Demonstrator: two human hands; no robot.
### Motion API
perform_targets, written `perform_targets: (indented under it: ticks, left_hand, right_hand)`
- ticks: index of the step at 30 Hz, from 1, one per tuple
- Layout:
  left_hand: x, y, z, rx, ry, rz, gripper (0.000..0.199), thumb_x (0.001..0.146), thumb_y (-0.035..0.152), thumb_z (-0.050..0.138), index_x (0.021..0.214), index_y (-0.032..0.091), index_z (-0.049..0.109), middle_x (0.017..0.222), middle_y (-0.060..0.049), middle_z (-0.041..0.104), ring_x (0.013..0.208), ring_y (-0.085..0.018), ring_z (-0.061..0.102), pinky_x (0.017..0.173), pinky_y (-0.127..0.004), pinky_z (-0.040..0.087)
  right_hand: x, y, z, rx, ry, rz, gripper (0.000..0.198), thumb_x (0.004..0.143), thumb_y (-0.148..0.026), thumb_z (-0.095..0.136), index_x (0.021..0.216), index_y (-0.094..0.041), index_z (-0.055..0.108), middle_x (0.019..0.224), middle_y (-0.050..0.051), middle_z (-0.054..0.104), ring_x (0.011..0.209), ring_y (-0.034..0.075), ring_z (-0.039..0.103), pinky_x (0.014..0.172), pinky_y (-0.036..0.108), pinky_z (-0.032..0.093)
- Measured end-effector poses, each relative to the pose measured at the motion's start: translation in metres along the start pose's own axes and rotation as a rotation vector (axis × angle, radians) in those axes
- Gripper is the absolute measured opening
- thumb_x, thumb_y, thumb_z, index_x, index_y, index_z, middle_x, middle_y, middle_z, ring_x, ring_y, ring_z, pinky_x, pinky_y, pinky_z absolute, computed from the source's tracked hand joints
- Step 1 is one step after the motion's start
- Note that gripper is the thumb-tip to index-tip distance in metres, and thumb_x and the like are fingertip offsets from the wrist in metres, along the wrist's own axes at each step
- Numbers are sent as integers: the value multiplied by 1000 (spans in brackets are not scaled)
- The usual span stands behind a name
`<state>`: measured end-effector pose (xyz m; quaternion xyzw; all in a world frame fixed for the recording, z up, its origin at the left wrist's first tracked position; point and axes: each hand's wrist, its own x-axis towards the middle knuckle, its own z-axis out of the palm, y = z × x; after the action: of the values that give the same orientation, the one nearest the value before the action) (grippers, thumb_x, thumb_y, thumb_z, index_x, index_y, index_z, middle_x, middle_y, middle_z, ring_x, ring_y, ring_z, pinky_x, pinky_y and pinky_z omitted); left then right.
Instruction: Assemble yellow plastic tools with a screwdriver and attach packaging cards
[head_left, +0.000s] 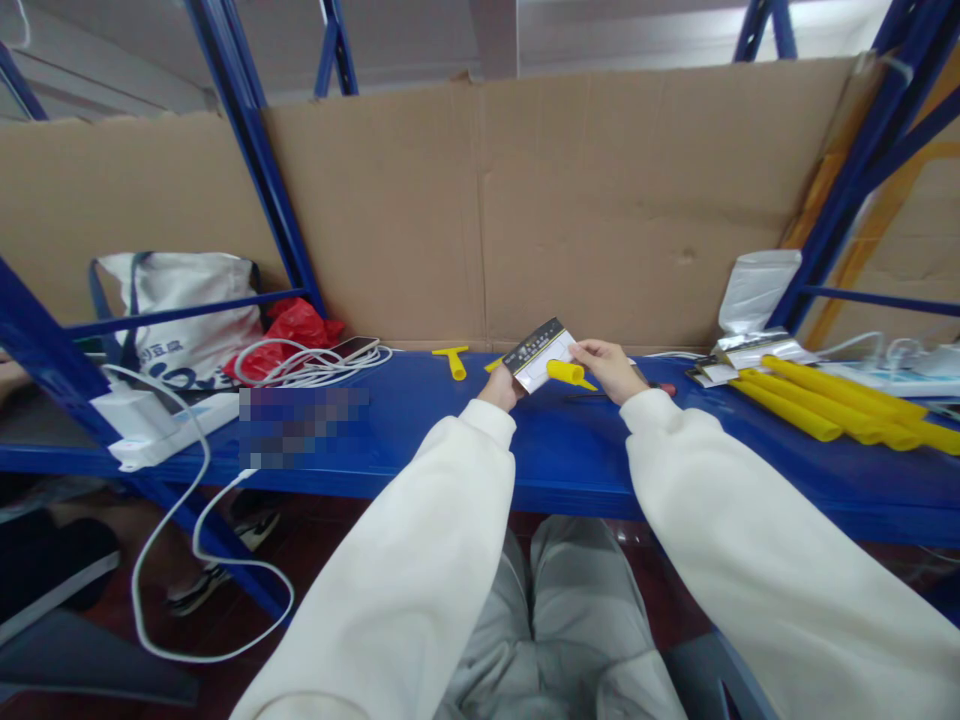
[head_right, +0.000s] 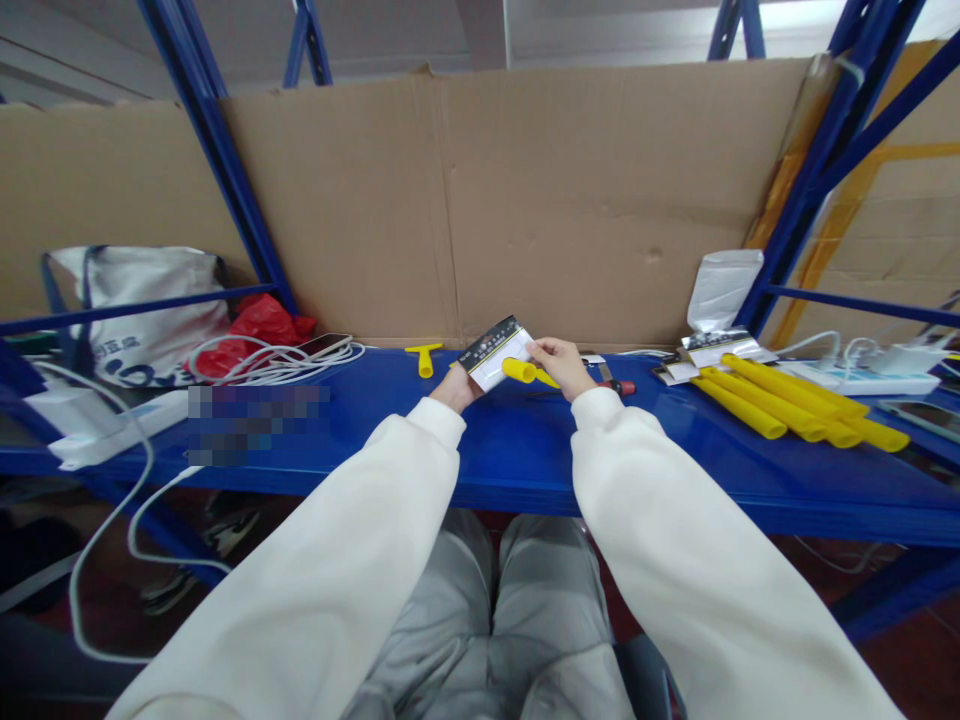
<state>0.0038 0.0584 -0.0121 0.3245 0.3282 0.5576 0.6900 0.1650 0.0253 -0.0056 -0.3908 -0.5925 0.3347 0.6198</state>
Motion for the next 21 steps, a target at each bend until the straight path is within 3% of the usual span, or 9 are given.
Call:
perform_targets:
  ticks: [3,7,12,17,21]
  left_hand:
    - [2,-6,1,-1,-107,-22,22,88,28,56,95,11,67,73,-7,71,71,-19,69,70,-29,55]
    - [3,-11,0,90,-129,11,20,85,27,61,93,11,69,78,-8,73,73,-20,70,73,-31,56]
    - [-1,-11,1,240,-120,59,14,85,24,58,82,15,69,74,-6,72,74,-19,69,75,-32,53]
    - [-5,-4,4,298,-27,60,21,85,31,53,72,19,64,72,-3,71,85,-21,67,81,-35,47]
    - [-8,3,7,240,-10,76,33,89,46,43,84,22,66,87,-3,75,100,-24,64,92,-42,41]
  right_hand:
    - [-1,1,2,-28,-8,26,38,56,-52,81,67,-19,67,69,1,70,64,14,63,73,30,55]
    - [-1,1,2,-31,30,69,29,60,-43,82,66,-18,68,65,1,69,62,15,65,73,30,57]
    - [-2,-1,2,16,70,104,20,64,-33,81,65,-18,67,59,0,67,60,15,67,72,30,58]
    - [-2,-2,3,65,112,131,13,73,-24,75,66,-18,66,64,-1,69,60,13,67,74,29,58]
    - [-3,-4,5,122,143,170,15,80,-17,68,65,-17,64,65,0,70,61,12,68,76,26,57]
